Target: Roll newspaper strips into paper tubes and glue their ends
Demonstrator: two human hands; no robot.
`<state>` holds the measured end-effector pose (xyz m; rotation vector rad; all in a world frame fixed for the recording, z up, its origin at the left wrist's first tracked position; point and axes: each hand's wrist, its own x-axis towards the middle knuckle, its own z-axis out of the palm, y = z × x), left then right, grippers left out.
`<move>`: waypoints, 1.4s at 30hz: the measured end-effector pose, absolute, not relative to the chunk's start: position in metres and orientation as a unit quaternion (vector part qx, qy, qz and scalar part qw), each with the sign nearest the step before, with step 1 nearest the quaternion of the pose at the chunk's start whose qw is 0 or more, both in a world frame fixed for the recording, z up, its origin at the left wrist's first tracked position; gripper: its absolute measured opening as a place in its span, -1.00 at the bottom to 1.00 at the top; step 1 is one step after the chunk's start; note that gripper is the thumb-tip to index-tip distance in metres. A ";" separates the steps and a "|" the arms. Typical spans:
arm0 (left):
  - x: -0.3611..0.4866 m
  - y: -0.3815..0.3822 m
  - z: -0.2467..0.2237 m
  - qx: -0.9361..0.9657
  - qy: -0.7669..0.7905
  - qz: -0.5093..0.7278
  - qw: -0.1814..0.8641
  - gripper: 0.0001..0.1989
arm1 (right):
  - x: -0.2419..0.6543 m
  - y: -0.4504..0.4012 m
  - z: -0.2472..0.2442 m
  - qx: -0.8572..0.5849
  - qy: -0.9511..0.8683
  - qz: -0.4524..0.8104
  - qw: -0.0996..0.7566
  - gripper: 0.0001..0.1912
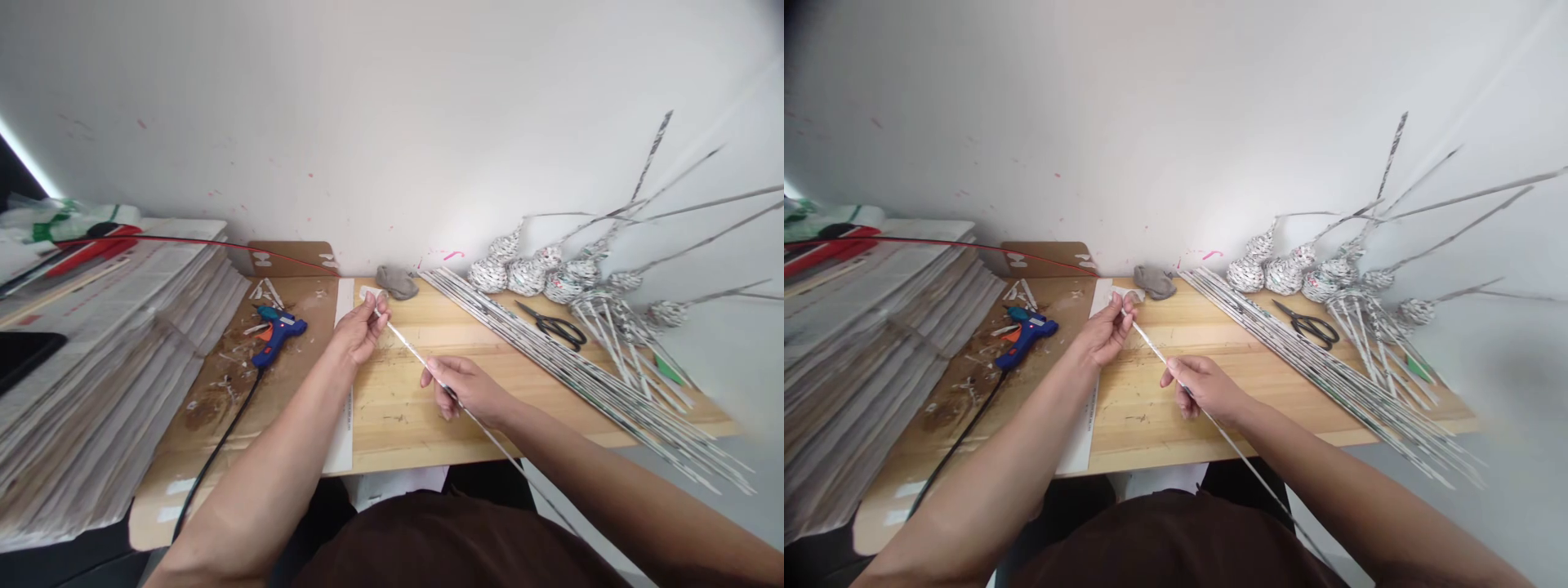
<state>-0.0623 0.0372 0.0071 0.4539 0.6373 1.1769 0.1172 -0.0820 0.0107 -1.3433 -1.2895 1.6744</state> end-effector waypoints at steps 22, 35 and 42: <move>-0.060 0.037 0.005 0.227 0.322 0.537 0.746 -0.84 | 0.115 -0.069 0.016 -0.552 -0.632 0.472 0.270 -0.61; -0.058 0.036 0.002 0.222 0.343 0.529 0.744 -0.84 | 0.111 -0.065 0.014 -0.545 -0.745 0.271 0.272 -0.67; -0.059 0.036 0.003 0.241 0.334 0.517 0.751 -0.82 | 0.107 -0.060 0.010 -0.559 -0.684 0.377 0.280 -0.64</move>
